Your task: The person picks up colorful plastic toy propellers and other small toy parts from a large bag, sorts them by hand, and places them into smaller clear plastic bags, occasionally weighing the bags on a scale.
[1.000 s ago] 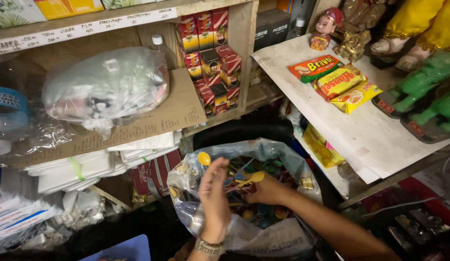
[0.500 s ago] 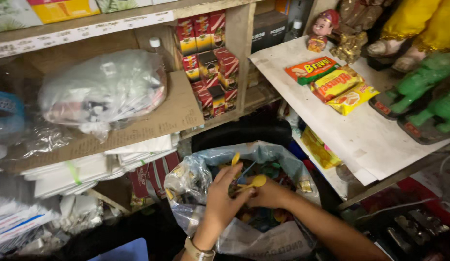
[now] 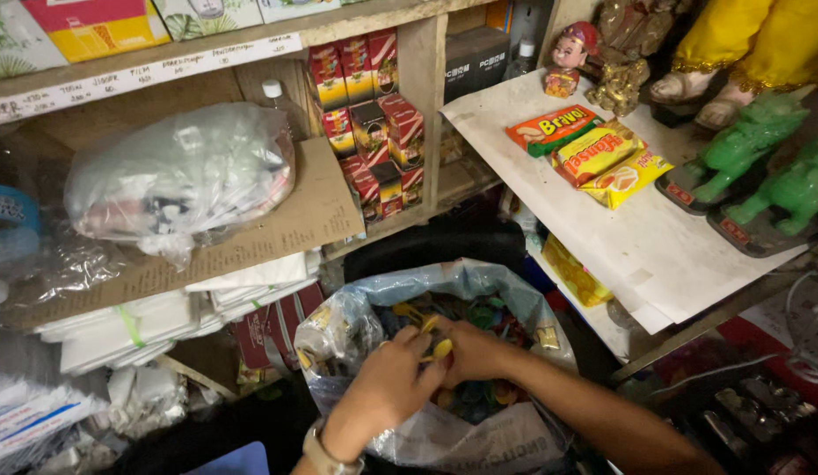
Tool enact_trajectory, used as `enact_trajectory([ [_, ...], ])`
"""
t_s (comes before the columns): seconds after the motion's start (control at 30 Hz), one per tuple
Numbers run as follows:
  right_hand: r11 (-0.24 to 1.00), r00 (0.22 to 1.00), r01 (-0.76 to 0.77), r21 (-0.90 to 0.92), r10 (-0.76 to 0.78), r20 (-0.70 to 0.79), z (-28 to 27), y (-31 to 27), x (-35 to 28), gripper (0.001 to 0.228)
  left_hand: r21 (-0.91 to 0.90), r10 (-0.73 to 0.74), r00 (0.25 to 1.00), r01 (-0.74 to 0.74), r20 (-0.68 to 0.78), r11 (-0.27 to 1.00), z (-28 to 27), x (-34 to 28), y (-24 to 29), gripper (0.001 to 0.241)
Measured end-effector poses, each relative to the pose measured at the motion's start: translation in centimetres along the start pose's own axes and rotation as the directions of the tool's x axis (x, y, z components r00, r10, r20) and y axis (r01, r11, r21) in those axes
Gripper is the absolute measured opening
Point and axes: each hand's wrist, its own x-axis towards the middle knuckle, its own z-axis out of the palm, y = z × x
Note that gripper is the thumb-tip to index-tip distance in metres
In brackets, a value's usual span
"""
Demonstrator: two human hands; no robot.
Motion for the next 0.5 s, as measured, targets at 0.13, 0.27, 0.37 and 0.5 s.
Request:
enact_trajectory([
  [0.13,0.997,0.993,0.061,-0.048,-0.065,-0.098,1.1,1.4,0.4,0.072,-0.014,-0.165,0.982,0.164,-0.088,0.986,2.1,1.1,0.8,0.044],
  [0.27,1.0,0.99,-0.024,0.002,0.024,-0.136,0.5,0.0,-0.4,0.08,0.029,-0.205,0.975,0.208,-0.083,0.978,3.8,1.3,-0.4,0.032],
  [0.37,0.991,0.99,-0.103,0.09,0.111,-0.089,0.0,-1.5,-0.8,0.094,0.02,-0.164,0.984,0.166,-0.069,0.986,3.3,1.1,-1.4,0.03],
  [0.5,0.999,0.991,0.041,-0.02,-0.043,-0.123,-0.4,-3.4,-1.4,0.118,-0.026,-0.172,0.97,0.179,0.172,0.983,2.1,0.6,-1.9,0.045],
])
